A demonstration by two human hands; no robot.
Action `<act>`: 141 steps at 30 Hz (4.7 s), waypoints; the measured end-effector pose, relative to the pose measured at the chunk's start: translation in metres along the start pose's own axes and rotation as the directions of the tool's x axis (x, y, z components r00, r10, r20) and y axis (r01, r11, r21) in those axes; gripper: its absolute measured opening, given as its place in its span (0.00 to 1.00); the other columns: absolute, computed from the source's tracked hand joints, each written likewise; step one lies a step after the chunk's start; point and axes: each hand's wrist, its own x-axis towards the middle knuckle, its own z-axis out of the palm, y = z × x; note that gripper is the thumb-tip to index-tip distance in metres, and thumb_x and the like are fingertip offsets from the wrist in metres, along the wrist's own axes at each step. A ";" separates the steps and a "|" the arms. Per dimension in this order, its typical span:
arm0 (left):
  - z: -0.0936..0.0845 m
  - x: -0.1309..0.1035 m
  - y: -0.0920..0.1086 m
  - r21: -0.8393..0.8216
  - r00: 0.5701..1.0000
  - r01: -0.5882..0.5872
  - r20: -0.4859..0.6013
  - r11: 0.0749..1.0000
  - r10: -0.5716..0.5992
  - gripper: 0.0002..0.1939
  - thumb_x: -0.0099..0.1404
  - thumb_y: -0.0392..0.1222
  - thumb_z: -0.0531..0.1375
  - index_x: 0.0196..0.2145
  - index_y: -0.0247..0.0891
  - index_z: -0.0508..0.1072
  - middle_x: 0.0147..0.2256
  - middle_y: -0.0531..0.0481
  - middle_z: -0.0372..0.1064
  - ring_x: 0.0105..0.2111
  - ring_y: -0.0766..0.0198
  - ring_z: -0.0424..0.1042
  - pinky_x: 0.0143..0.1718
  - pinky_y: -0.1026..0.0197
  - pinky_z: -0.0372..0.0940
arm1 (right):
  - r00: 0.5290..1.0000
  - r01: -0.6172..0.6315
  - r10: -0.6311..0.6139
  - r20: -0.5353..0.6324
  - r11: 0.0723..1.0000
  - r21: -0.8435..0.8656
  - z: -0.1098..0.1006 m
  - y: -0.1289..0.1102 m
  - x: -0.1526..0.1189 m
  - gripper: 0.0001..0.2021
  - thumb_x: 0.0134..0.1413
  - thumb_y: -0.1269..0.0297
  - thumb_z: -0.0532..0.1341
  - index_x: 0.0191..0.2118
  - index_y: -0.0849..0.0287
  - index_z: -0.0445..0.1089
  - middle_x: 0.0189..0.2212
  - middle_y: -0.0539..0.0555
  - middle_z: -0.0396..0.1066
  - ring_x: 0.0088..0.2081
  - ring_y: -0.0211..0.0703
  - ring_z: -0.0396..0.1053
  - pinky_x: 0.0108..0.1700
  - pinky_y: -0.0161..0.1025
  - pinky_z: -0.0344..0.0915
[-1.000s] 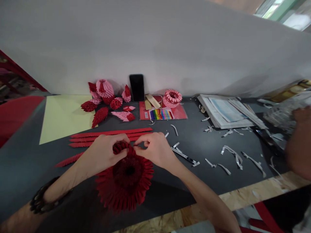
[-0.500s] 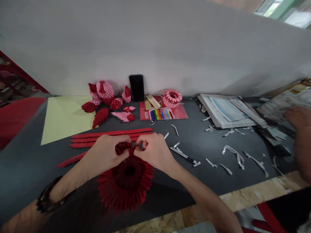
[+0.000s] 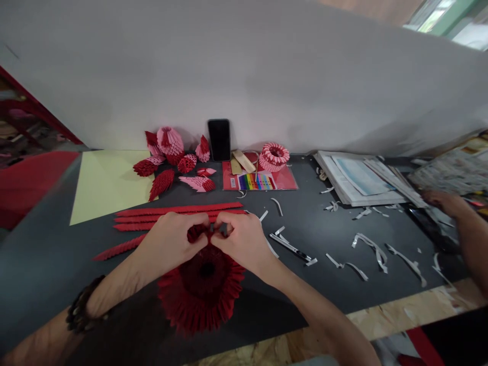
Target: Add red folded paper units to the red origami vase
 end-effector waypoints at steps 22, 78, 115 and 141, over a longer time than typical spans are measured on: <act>-0.002 0.002 -0.002 -0.277 0.998 0.067 -0.001 0.959 -0.070 0.06 0.58 0.37 0.61 0.32 0.42 0.78 0.29 0.55 0.77 0.28 0.65 0.70 0.33 0.61 0.60 | 0.997 -0.070 0.070 -0.017 0.997 0.008 0.001 0.007 0.002 0.06 0.47 0.67 0.67 0.33 0.54 0.82 0.15 0.41 0.57 0.20 0.33 0.55 0.29 0.34 0.51; 0.002 0.005 -0.003 -0.344 0.999 0.036 -0.025 0.938 -0.047 0.08 0.53 0.34 0.63 0.32 0.39 0.79 0.29 0.52 0.78 0.28 0.63 0.73 0.32 0.61 0.62 | 0.998 -0.055 0.053 -0.014 0.969 -0.242 0.005 0.002 0.001 0.07 0.48 0.66 0.64 0.36 0.54 0.75 0.18 0.43 0.63 0.22 0.36 0.59 0.31 0.36 0.50; 0.005 0.008 -0.008 -0.465 0.999 0.031 0.000 0.885 -0.035 0.11 0.56 0.36 0.64 0.37 0.41 0.81 0.35 0.53 0.81 0.35 0.62 0.77 0.41 0.60 0.68 | 0.963 -0.183 0.135 0.235 0.963 0.196 -0.007 0.028 0.012 0.11 0.50 0.55 0.69 0.32 0.59 0.79 0.15 0.40 0.46 0.20 0.32 0.42 0.24 0.37 0.37; 0.006 0.014 -0.009 -0.506 0.999 0.046 0.038 0.861 -0.032 0.10 0.56 0.40 0.68 0.35 0.41 0.74 0.33 0.56 0.80 0.34 0.63 0.78 0.36 0.61 0.65 | 0.993 -0.047 0.019 0.116 0.967 0.250 -0.035 0.028 0.011 0.09 0.71 0.57 0.49 0.48 0.51 0.63 0.40 0.51 0.67 0.40 0.41 0.64 0.43 0.39 0.61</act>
